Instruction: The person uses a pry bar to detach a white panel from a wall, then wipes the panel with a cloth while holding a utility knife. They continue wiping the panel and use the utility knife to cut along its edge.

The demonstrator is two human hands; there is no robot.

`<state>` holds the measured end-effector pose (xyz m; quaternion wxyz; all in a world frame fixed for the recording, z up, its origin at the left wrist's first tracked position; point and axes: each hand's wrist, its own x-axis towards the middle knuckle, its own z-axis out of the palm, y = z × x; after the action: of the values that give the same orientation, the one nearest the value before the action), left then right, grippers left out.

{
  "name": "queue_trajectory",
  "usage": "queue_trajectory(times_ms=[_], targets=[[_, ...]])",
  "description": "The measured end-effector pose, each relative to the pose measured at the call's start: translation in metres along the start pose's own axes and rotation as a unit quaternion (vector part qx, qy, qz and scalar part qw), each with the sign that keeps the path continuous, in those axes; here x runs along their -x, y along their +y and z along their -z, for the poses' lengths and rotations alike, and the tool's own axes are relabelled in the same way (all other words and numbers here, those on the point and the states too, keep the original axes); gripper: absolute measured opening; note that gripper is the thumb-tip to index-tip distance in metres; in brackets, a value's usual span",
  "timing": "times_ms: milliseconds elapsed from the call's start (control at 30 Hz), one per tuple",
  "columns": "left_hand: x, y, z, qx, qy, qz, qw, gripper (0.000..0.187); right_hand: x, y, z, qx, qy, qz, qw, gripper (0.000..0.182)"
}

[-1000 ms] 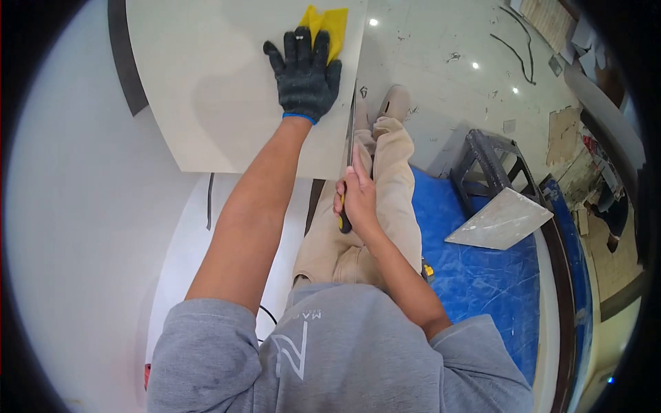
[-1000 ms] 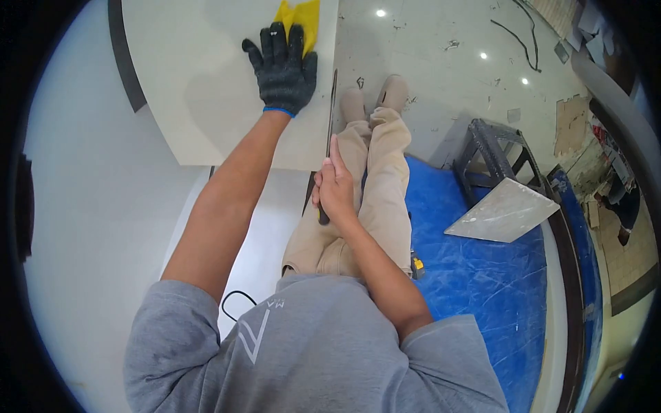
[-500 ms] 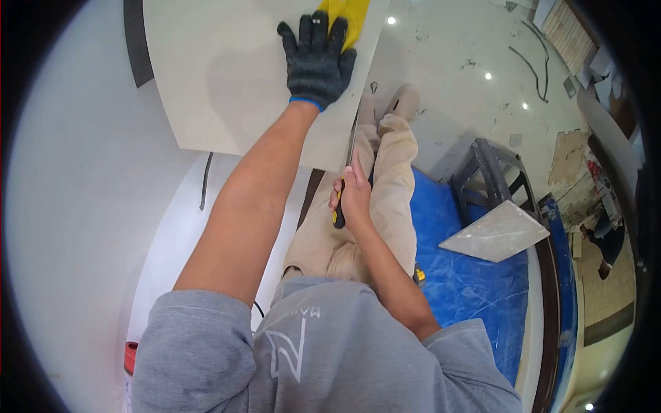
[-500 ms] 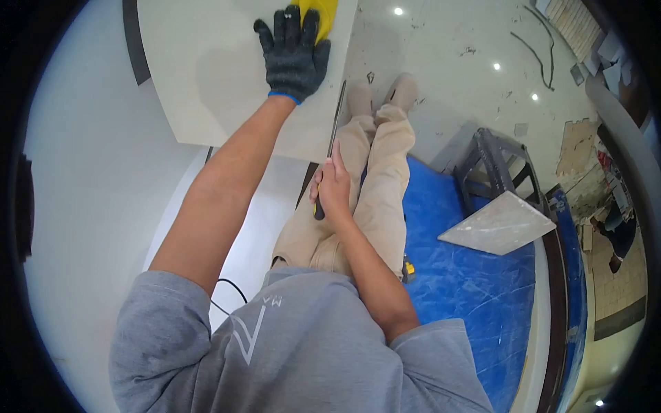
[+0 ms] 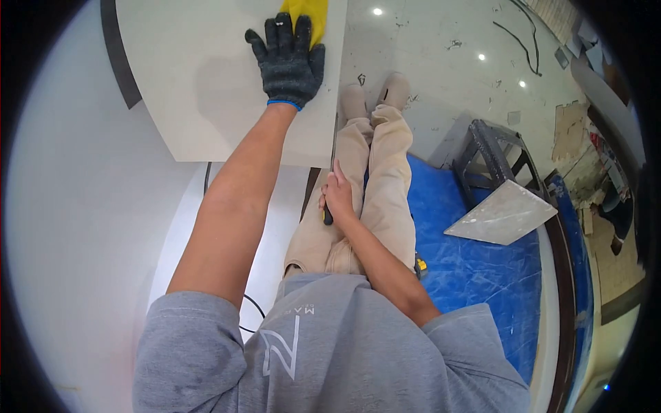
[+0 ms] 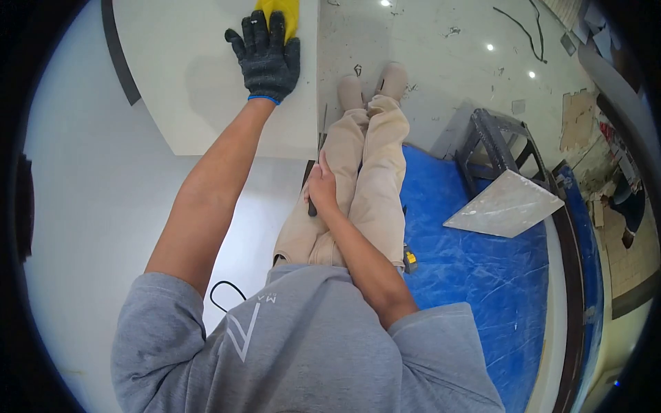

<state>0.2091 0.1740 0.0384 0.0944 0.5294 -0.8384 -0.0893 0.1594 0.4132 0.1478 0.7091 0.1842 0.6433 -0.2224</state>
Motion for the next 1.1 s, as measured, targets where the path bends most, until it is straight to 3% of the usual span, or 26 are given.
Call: queue_trajectory(times_ms=[67, 167, 267, 333, 467, 667, 800, 967, 1067, 1100], targets=[[-0.004, -0.002, 0.003, 0.006, -0.012, -0.001, 1.0, 0.06, 0.032, -0.01, -0.005, -0.017, -0.016, 0.025, 0.999, 0.05], [0.003, 0.004, 0.003, 0.014, -0.008, -0.003, 1.0, 0.06, 0.017, 0.008, -0.006, 0.004, -0.007, 0.047, 0.999, 0.051], [-0.003, -0.002, -0.004, 0.007, 0.017, -0.021, 1.0, 0.06, -0.004, -0.007, -0.002, -0.006, 0.004, -0.021, 1.0, 0.051], [0.001, -0.003, -0.005, 0.019, 0.018, -0.017, 1.0, 0.06, 0.021, -0.012, -0.003, -0.015, -0.014, 0.012, 1.0, 0.051], [-0.001, 0.004, 0.002, -0.017, -0.022, -0.006, 1.0, 0.062, 0.005, -0.007, -0.001, 0.016, -0.001, -0.009, 1.0, 0.05], [-0.002, 0.002, 0.004, -0.051, -0.046, -0.007, 0.998, 0.061, 0.03, -0.005, 0.001, 0.018, -0.022, 0.034, 0.999, 0.05], [0.001, -0.004, -0.007, -0.006, 0.016, -0.019, 1.0, 0.058, -0.008, -0.005, 0.007, 0.015, -0.012, -0.016, 1.0, 0.05], [0.001, -0.003, 0.0, 0.02, 0.008, -0.011, 1.0, 0.06, 0.034, -0.009, 0.002, 0.006, -0.034, 0.013, 0.999, 0.051], [-0.002, -0.001, 0.001, 0.013, 0.009, -0.009, 1.0, 0.06, -0.013, 0.002, 0.005, -0.003, 0.006, -0.072, 0.997, 0.051], [0.0, -0.001, 0.001, 0.013, 0.008, -0.011, 1.0, 0.06, -0.013, 0.006, 0.006, -0.001, 0.002, -0.056, 0.998, 0.051]])
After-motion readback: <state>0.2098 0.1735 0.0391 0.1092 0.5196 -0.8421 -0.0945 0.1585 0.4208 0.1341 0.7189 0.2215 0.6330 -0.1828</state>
